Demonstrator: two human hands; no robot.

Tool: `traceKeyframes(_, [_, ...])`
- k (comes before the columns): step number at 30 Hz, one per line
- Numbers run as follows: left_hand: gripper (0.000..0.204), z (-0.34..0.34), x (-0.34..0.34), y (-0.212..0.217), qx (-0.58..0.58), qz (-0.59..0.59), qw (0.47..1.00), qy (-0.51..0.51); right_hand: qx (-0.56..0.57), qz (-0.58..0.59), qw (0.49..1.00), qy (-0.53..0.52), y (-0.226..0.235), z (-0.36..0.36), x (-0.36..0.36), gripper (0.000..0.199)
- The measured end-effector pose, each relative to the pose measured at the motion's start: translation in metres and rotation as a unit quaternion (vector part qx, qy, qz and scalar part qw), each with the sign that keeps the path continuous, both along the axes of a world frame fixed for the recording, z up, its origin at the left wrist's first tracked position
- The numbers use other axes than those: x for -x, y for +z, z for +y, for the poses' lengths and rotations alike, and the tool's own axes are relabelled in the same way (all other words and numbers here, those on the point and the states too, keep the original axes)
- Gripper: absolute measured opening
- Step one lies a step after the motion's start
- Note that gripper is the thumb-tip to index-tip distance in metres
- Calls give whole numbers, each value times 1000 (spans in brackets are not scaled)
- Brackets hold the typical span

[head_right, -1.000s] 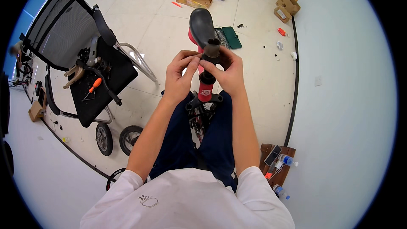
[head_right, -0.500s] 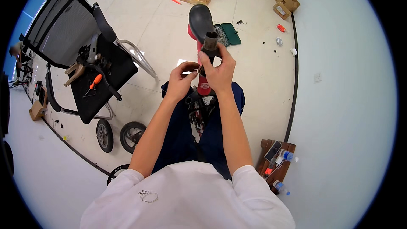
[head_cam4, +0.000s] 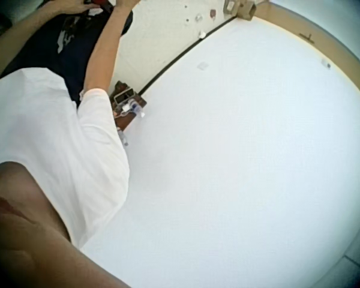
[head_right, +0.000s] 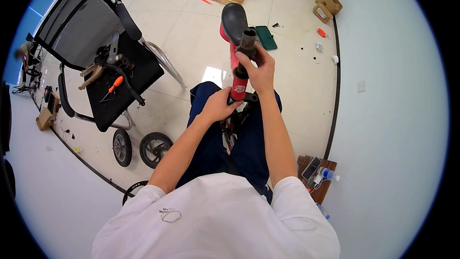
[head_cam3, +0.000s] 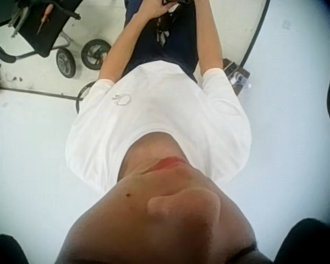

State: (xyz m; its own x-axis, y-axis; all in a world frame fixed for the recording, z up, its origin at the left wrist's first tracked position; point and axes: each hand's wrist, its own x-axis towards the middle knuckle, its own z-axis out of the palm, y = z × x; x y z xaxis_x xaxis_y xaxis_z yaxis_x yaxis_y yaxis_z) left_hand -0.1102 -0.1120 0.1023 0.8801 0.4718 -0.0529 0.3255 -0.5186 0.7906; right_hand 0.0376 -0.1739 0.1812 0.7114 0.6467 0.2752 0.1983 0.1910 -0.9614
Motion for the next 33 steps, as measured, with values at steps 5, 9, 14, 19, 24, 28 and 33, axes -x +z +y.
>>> traceKeyframes(5, [42,0,0,-2,27,-3,1000,12,111,12,993,-32,-59,-29,31,58])
traceKeyframes(9, [37,1,1,-1,34,-2,999,9,128,-55,984,-114,-69,0,41,50])
traceKeyframes(14, [34,4,1,-5,18,1,1000,8,166,-27,967,-189,-67,7,54,26])
traceKeyframes(19, [34,-3,3,-3,40,-45,998,0,102,-33,973,-205,-66,4,49,26])
traceKeyframes(24, [35,-5,3,-16,32,-44,998,3,82,-20,982,-169,-23,13,33,24])
traceKeyframes(28, [36,-8,6,-9,33,-36,999,2,37,1,986,-160,-10,20,29,22])
traceKeyframes(33, [42,-7,11,-4,39,-74,996,16,33,34,989,-143,-1,17,35,26])
